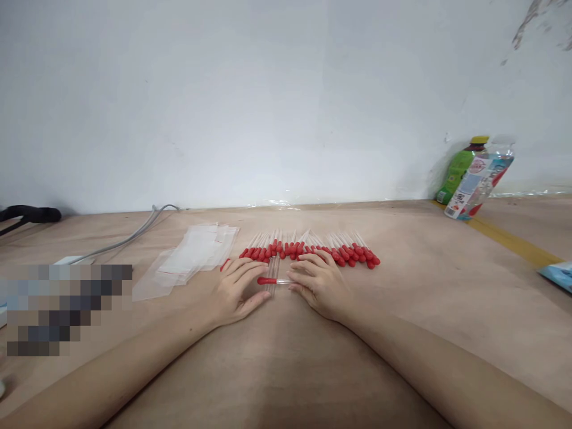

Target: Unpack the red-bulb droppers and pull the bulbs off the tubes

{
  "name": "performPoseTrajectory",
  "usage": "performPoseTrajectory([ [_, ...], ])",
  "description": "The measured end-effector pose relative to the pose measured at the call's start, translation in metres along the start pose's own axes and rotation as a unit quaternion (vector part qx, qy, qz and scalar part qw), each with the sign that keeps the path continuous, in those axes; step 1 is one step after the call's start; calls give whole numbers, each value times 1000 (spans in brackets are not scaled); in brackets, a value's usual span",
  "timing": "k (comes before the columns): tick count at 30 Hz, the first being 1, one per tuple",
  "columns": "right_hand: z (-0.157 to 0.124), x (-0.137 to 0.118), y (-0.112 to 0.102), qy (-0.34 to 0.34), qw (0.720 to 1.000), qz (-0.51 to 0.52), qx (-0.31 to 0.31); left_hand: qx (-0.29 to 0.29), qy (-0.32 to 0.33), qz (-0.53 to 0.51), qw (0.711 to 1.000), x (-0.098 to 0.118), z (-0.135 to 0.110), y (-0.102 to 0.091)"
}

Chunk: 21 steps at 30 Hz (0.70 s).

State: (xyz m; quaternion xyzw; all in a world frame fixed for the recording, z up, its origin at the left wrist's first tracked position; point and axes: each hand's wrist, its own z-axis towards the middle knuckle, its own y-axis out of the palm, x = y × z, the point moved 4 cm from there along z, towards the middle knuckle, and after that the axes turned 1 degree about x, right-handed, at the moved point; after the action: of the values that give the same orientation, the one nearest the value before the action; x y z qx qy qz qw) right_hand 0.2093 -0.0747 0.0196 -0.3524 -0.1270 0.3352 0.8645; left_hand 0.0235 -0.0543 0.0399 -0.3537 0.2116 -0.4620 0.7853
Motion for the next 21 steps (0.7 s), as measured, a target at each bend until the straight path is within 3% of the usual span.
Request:
performPoseTrajectory([
  [5, 2, -5, 2, -13, 1000, 7, 5, -33, 5, -31, 999, 5, 6, 11],
  [13, 5, -12, 8, -16, 998, 52, -32, 1, 18, -32, 999, 4, 4, 14],
  [21, 3, -15, 15, -39, 992, 116, 14, -2, 48, -3, 999, 8, 4, 10],
])
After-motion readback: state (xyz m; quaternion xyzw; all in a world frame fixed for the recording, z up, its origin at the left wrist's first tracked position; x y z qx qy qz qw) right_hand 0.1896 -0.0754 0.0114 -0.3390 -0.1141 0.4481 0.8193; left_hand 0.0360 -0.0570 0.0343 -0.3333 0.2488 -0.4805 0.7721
